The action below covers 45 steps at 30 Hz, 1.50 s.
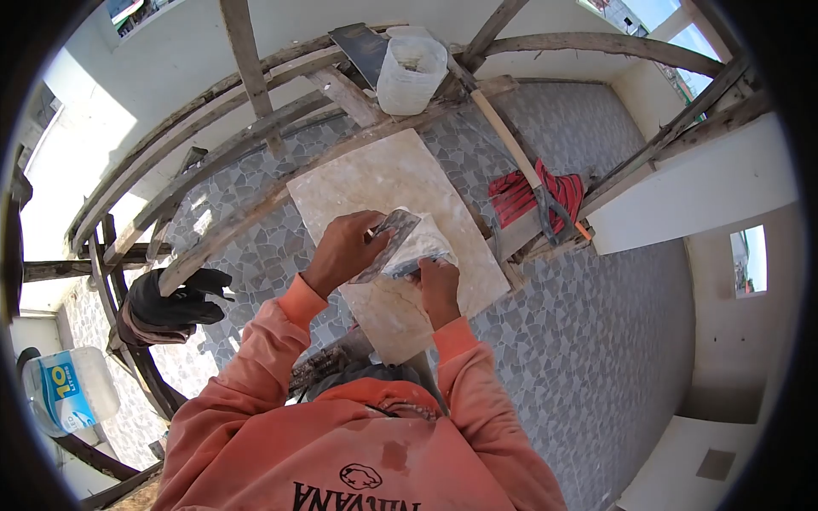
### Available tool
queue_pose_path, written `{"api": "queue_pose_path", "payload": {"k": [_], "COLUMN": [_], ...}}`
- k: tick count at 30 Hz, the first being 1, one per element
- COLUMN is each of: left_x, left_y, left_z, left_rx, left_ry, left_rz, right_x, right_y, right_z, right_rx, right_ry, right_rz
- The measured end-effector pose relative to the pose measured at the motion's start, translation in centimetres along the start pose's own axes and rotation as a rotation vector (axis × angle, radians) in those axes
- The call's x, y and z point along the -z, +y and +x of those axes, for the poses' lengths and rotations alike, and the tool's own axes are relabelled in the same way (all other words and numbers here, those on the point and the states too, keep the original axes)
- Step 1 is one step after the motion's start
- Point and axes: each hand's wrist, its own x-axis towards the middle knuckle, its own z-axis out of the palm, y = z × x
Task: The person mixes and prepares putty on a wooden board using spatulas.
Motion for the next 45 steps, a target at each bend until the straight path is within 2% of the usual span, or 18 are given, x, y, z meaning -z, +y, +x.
{"api": "queue_pose_path", "payload": {"k": [3, 6, 11, 15, 19, 22, 25, 26, 28, 31, 37, 39, 40, 45], "left_x": [-3.5, -4.9, -6.4, -8.7, -7.6, -5.3, -3.3, -2.8, -2.4, -2.4, -4.1, -5.1, -5.6, -7.7], "left_y": [-0.7, -0.3, -0.5, -2.8, -3.8, -3.9, -3.8, -3.5, -2.9, -1.8, -1.4, -1.2, -1.0, -2.4], "left_z": [2.0, 3.5, 4.2, 4.0, 3.6, 3.6, 4.0, 4.1, 4.0, 3.7, 2.5, 2.4, 2.3, 2.3], "left_rx": [-0.155, -0.047, -0.036, -0.023, 0.064, 0.115, 0.143, 0.160, 0.138, 0.146, 0.136, 0.141, 0.140, 0.111], "left_ry": [-0.178, -0.237, -0.154, -0.172, -0.190, -0.119, -0.083, -0.074, -0.038, -0.051, -0.013, -0.032, -0.030, -0.074], "left_rz": [0.062, 0.042, 0.026, 0.117, 0.214, 0.168, 0.185, 0.189, 0.149, 0.128, 0.093, 0.099, 0.086, 0.136], "right_x": [0.4, 1.5, 3.5, 5.4, 10.1, 15.4, 18.7, 18.9, 18.0, 13.3, 6.0, 3.9, 3.1, 2.0], "right_y": [-1.2, -2.0, -3.6, -3.5, -3.0, -2.6, -0.5, 0.1, 0.4, 1.6, -1.0, -2.3, -2.6, -2.2], "right_z": [0.1, 0.8, 0.7, 0.2, 1.0, 2.9, 5.5, 6.5, 8.1, 9.7, 5.8, 4.3, 3.9, 3.8], "right_rx": [0.061, 0.143, 0.144, 0.140, 0.147, 0.051, 0.014, 0.004, -0.018, 0.026, 0.234, 0.258, 0.270, 0.406], "right_ry": [-0.099, -0.096, -0.127, -0.102, 0.010, 0.062, 0.077, 0.059, 0.016, -0.185, -0.223, -0.245, -0.254, -0.256], "right_rz": [-0.101, -0.136, -0.282, -0.302, -0.237, -0.247, -0.290, -0.421, -0.681, -0.475, -0.525, -0.684, -0.761, -0.718]}}
